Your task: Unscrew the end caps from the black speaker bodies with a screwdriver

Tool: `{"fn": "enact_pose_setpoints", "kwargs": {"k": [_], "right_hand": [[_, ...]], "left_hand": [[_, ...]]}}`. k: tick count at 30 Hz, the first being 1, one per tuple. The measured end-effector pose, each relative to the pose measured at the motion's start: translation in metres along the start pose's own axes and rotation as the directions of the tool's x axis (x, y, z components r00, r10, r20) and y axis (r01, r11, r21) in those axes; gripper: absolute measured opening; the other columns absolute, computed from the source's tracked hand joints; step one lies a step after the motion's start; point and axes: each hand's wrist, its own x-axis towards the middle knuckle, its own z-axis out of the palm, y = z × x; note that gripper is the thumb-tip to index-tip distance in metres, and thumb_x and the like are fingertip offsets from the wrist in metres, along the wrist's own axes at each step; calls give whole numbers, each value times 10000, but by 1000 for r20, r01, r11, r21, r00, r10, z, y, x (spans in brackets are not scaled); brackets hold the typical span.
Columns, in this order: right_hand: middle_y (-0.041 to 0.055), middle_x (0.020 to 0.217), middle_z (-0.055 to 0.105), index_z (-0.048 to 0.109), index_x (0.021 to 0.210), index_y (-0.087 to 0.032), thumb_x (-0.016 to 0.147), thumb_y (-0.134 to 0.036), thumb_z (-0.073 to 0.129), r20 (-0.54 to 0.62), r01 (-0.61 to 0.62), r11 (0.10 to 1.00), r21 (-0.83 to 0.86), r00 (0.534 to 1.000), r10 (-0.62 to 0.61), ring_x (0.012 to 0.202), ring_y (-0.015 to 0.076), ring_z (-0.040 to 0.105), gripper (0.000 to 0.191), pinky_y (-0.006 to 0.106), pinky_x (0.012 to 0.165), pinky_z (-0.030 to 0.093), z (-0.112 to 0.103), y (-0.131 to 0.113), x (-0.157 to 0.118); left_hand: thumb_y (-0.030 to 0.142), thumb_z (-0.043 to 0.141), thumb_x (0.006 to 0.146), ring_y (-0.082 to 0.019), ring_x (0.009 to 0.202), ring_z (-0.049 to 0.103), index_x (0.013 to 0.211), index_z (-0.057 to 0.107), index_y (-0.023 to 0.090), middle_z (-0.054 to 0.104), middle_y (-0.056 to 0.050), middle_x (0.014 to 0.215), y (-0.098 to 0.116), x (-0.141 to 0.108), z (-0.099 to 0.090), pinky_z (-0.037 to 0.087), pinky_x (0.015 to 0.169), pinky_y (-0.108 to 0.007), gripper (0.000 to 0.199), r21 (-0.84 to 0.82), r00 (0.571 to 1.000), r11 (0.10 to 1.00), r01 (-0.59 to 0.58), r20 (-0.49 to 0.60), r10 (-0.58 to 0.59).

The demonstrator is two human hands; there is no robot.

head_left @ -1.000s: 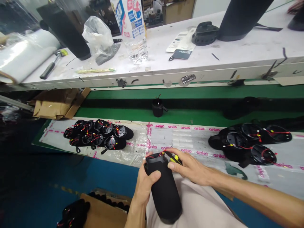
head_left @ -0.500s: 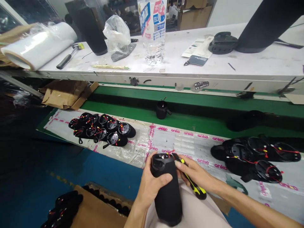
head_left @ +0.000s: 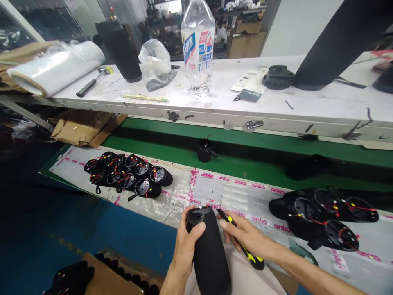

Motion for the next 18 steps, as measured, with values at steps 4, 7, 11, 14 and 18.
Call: {"fn": "enact_pose_setpoints", "kwargs": {"k": [4,7,11,14,18], "right_hand": [[-22,779,668,465,1300,-200,1000,-723,516,-107,-56,992,-115,993,44,498,139,529,604,285,496,403,-18,-4,16],[-17,785,662,480,1299,-197,1006,-710,503,-122,-45,988,-147,992,27,501,146,524,591,298,505,404,-27,-17,22],[11,932,702,509,1265,-264,1078,-672,388,-78,34,945,-325,995,-62,726,196,628,465,342,705,491,-26,-49,8],[40,1028,711,545,1229,-283,1130,-563,321,32,151,764,-627,985,-168,922,247,655,372,407,852,481,-25,-73,-8],[49,1055,720,592,1229,-265,1138,-429,400,242,384,480,-789,912,-333,866,218,669,268,353,767,449,-30,-86,-13]], "left_hand": [[554,857,728,-353,1288,650,1477,505,229,720,-127,1351,-3,21,-9,472,1119,-446,888,94,987,990,-107,-109,117],[528,891,705,-362,1398,569,1530,481,209,654,-148,1463,2,30,-13,376,1209,-457,975,165,975,973,-162,-125,184],[581,876,701,-383,1391,590,1501,549,200,666,-146,1479,13,30,-15,427,1185,-467,944,157,986,978,-141,-69,153],[595,868,711,-401,1316,654,1520,544,199,736,-140,1385,20,23,-17,477,1150,-504,957,131,996,989,-71,60,64],[533,912,694,-411,1467,528,1573,470,198,652,-154,1518,21,16,-15,316,1279,-543,1040,254,966,965,-63,257,-4]]}}
